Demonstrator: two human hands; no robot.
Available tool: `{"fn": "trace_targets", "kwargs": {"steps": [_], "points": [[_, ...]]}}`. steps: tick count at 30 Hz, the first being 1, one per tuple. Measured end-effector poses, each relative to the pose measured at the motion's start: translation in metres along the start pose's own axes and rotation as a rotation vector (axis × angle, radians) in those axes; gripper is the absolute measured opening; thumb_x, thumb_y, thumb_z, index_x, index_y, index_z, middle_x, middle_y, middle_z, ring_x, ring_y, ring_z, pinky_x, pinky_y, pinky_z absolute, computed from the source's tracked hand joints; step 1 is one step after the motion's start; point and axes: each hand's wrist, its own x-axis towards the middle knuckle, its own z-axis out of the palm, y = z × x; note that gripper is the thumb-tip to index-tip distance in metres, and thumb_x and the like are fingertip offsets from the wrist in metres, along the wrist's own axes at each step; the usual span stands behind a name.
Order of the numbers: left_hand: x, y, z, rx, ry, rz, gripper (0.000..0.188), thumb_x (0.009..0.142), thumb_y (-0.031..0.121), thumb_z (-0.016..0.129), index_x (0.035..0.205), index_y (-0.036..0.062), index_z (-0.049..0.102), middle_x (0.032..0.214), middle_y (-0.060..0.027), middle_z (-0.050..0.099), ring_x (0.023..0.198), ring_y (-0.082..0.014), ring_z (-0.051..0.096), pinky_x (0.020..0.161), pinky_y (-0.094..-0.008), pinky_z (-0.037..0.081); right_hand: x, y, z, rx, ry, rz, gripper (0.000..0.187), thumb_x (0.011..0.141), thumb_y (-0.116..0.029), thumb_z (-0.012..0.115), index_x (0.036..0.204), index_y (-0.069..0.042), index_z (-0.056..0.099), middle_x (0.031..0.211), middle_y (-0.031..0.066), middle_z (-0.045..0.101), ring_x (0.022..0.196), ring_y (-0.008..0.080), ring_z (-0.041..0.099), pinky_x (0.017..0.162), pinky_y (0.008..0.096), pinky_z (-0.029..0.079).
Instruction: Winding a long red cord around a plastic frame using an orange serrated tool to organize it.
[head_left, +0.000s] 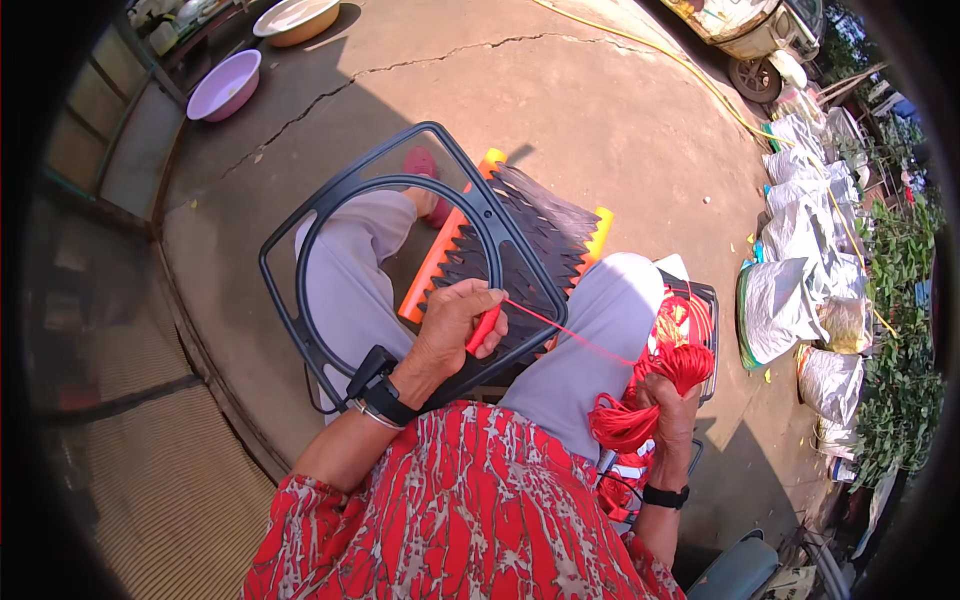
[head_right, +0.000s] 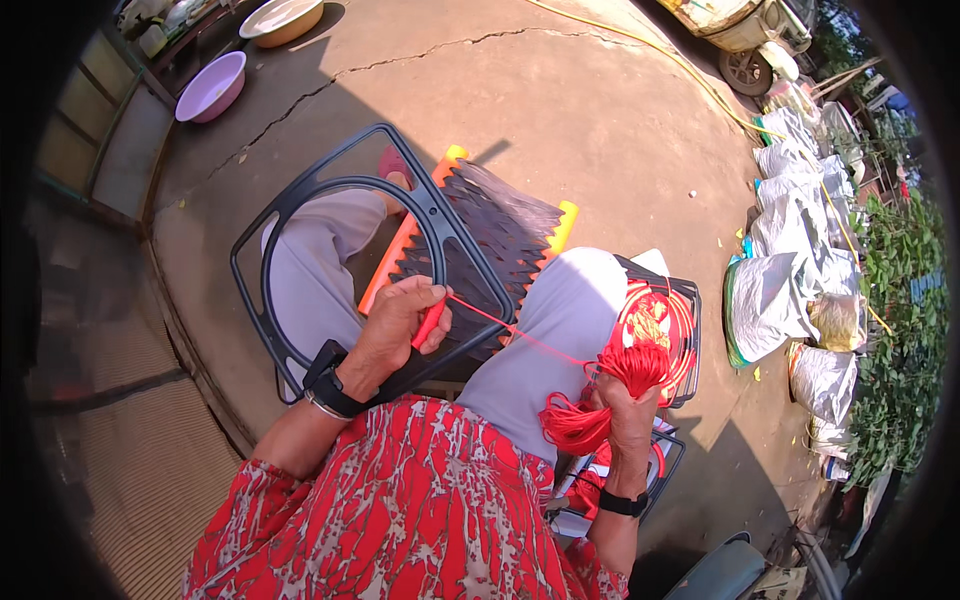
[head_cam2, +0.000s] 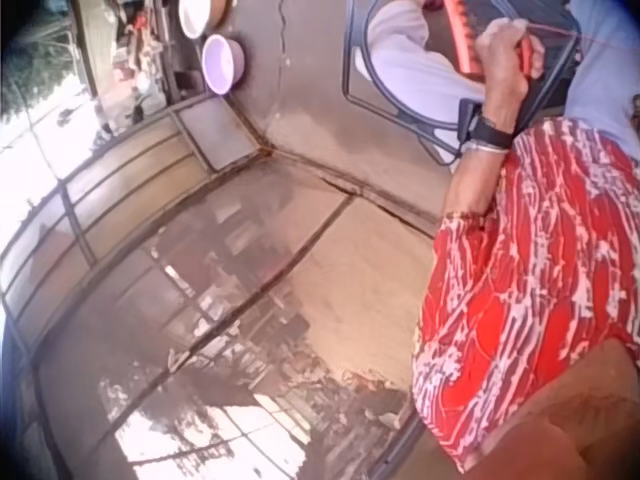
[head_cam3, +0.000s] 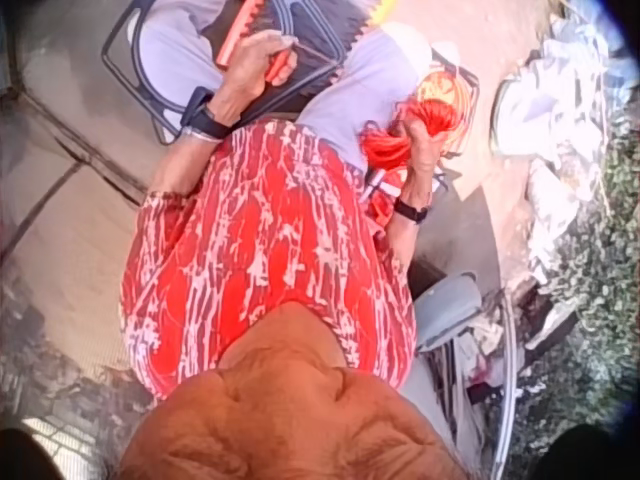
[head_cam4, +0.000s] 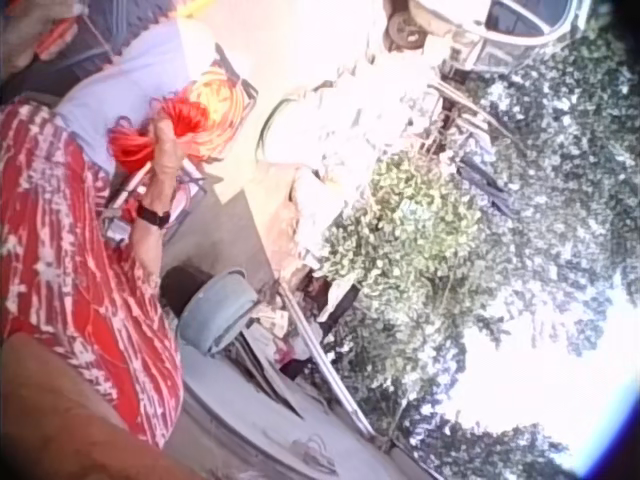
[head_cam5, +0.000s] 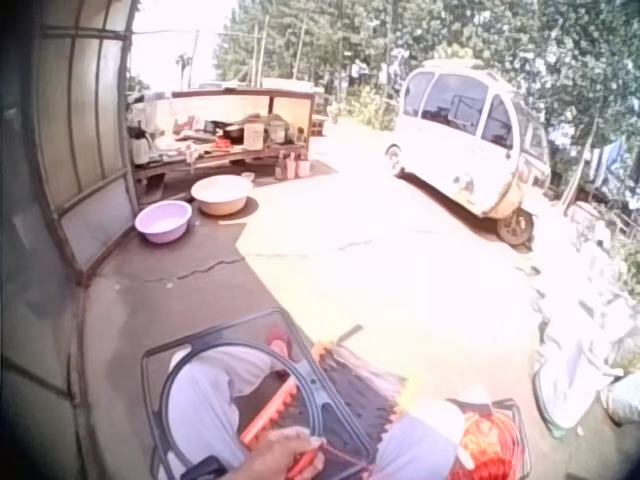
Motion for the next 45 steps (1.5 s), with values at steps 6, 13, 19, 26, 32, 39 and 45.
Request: {"fn": "trace_targets", "kwargs": {"steps": [6,13,19,26,32,39,45], "points": [[0.001,-0.018,0.003,0.003,0.023,-0.02,0.018,0.092,0.012,0.053,0.092,-0.0053,0.058,0.067,-0.0157,0.062,0.042,-0.0171,0.051,0.038,-0.0273,0.039,0.006,-0.029,-0.012,0.024,0.002,-0.131,0.019,0.075,0.001,0.061,0.092,-0.003,0.051,0.067,0.003,0.051,0.048,0.0114,0.045,0.044,0.0261,0.037],[0.003,-0.021,0.002,0.065,0.091,-0.039,0.016,0.089,0.012,0.055,0.083,-0.002,0.057,0.063,-0.0132,0.061,0.04,-0.0146,0.051,0.033,-0.0253,0.036,-0.005,-0.071,-0.014,-0.109,-0.108,-0.305,0.035,0.074,-0.009,0.069,0.101,-0.005,0.048,0.071,0.0029,0.051,0.048,0.0099,0.042,0.045,0.0252,0.037],[0.008,-0.042,0.002,0.352,0.163,-0.01,0.016,0.087,0.012,0.062,0.075,0.0037,0.055,0.059,-0.0049,0.059,0.038,-0.0082,0.048,0.032,-0.0227,0.032,-0.01,-0.115,0.022,-0.056,-0.084,-0.651,0.036,0.075,0.001,0.066,0.105,-0.003,0.047,0.072,0.005,0.052,0.051,0.0097,0.044,0.044,0.0243,0.035],[0.004,-0.065,0.011,0.807,0.126,0.273,0.025,0.09,0.018,0.061,0.073,-0.0003,0.056,0.053,-0.0028,0.053,0.044,-0.0069,0.049,0.039,-0.0255,0.035,0.001,-0.148,0.113,0.023,-0.164,-0.653,0.028,0.077,-0.003,0.066,0.102,0.002,0.054,0.07,0.0049,0.052,0.051,0.0096,0.041,0.047,0.0249,0.034],[-0.004,-0.061,0.019,0.81,0.183,0.279,0.033,0.09,0.021,0.054,0.073,-0.007,0.056,0.061,-0.0234,0.058,0.061,-0.0376,0.062,0.059,-0.0431,0.046,0.033,-0.122,0.192,-0.182,-0.243,-0.762,0.038,0.065,-0.009,0.085,0.095,-0.004,0.062,0.087,0.0006,0.067,0.075,0.0097,0.063,0.069,0.0276,0.053],[-0.009,-0.063,0.019,0.566,0.082,0.111,0.039,0.097,0.029,0.048,0.076,-0.003,0.059,0.05,-0.0052,0.053,0.04,-0.0092,0.047,0.039,-0.0256,0.036,0.065,-0.087,0.221,-0.705,-0.569,-1.267,0.053,0.062,-0.019,0.083,0.111,-0.01,0.064,0.101,0.0096,0.058,0.081,0.026,0.06,0.072,0.0376,0.05],[-0.01,-0.065,0.02,0.433,0.031,-0.01,0.04,0.098,0.03,0.047,0.08,-0.0031,0.059,0.053,-0.0055,0.055,0.039,-0.0089,0.045,0.036,-0.0253,0.033,0.073,-0.06,0.232,-0.76,-0.659,-0.953,0.056,0.063,-0.018,0.082,0.116,-0.014,0.063,0.1,0.0105,0.055,0.088,0.029,0.061,0.074,0.0363,0.05]]}}
